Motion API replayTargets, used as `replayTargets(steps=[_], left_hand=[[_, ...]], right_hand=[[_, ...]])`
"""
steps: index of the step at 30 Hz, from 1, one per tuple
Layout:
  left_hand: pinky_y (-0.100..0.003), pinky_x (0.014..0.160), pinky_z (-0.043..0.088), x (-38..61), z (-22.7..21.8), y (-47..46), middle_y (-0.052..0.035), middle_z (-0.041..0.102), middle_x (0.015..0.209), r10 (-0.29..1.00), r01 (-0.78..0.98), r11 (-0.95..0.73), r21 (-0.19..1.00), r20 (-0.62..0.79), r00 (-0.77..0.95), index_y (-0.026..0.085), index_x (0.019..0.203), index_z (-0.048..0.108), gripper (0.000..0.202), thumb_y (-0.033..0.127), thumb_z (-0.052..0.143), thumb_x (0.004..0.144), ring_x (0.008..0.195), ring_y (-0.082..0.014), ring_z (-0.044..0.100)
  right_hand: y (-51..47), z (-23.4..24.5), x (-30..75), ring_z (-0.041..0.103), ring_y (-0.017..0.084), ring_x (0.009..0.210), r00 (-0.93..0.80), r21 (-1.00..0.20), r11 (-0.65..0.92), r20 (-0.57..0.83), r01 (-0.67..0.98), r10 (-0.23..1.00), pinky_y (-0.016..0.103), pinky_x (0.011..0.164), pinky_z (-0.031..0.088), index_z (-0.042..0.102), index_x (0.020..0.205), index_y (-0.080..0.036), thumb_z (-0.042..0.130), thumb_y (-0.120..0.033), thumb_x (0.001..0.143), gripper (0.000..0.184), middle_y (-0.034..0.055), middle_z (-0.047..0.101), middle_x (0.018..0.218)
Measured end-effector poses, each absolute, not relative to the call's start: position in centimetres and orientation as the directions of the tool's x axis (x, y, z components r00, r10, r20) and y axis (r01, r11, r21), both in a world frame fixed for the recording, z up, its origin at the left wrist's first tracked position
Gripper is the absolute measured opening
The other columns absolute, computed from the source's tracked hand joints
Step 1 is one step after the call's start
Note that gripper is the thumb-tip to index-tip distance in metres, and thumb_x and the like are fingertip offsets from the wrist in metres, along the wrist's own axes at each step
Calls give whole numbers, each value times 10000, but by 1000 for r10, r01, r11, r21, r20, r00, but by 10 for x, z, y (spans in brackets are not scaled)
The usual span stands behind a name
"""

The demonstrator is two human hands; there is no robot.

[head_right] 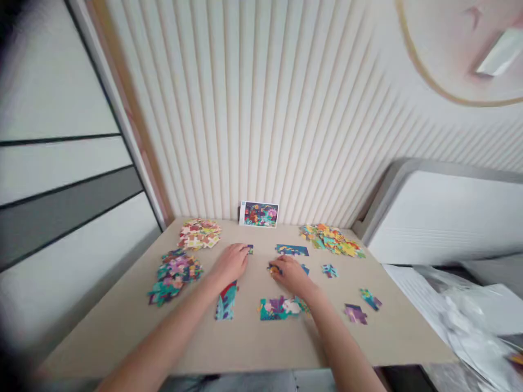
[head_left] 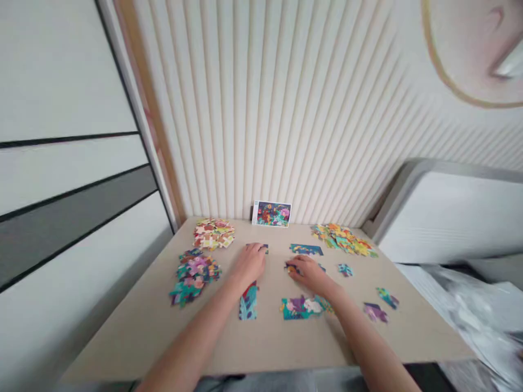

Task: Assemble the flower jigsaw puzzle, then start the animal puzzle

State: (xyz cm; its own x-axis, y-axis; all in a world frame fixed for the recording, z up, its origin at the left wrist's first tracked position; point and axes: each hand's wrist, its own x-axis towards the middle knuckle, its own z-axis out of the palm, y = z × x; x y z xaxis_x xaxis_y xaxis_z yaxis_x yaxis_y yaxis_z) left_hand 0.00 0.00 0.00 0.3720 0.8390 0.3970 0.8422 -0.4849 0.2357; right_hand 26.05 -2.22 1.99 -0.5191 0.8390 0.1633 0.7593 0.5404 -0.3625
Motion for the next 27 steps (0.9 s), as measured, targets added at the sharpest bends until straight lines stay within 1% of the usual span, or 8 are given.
replayTargets(steps=[4, 8, 12, 16, 20, 27], left_hand=[[-401, 1048, 442, 4, -9, -2, -120, 660, 1273, 844, 844, -478, 243, 395, 364, 174, 1228, 681, 337, 160, 480, 957, 1189, -251, 590], [-408, 1057, 432, 1, -14, -2, -109, 645, 1291, 849, 846, -467, 258, 397, 348, 187, 1225, 679, 325, 188, 490, 960, 1202, -254, 574], [-390, 1041, 437, -2, -15, -1, -87, 649, 1261, 851, 842, -468, 269, 394, 347, 212, 1246, 659, 323, 206, 513, 958, 1190, -239, 572], [-400, 1030, 432, -2, -14, -1, -93, 638, 1253, 845, 843, -474, 254, 399, 355, 217, 1290, 629, 354, 210, 518, 955, 1197, -247, 556], [-418, 999, 436, 0, -12, -1, -101, 615, 1266, 840, 855, -473, 212, 400, 366, 225, 1349, 594, 401, 219, 503, 959, 1196, -266, 541], [-425, 994, 430, 2, -10, -2, -117, 602, 1278, 850, 871, -460, 172, 370, 375, 210, 1371, 581, 415, 229, 483, 968, 1206, -276, 524]], right_hand=[[-9, 22, 247, 635, 227, 1097, -524, -326, 560, 200, 761, 828, 330, 1013, 463, 685, 1278, -220, 596, -344, 958, 355, 104, 670, 1173], [17, 21, 221, 661, 209, 1020, -515, -295, 563, 229, 772, 826, 310, 963, 486, 685, 1277, -209, 583, -332, 969, 347, 107, 657, 1166], [36, 11, 204, 649, 208, 1047, -527, -301, 597, 285, 743, 800, 318, 978, 486, 726, 1209, -208, 580, -282, 967, 292, 103, 661, 1143], [40, 0, 206, 635, 213, 1072, -538, -327, 627, 327, 707, 777, 343, 990, 489, 748, 1186, -227, 562, -277, 980, 281, 109, 662, 1164], [40, -1, 207, 627, 217, 1089, -561, -318, 648, 327, 693, 761, 354, 993, 485, 751, 1198, -245, 543, -284, 997, 292, 110, 668, 1174], [38, 5, 198, 605, 229, 1125, -530, -214, 591, 283, 778, 800, 365, 1011, 445, 740, 1224, -272, 536, -324, 1007, 302, 100, 670, 1205]])
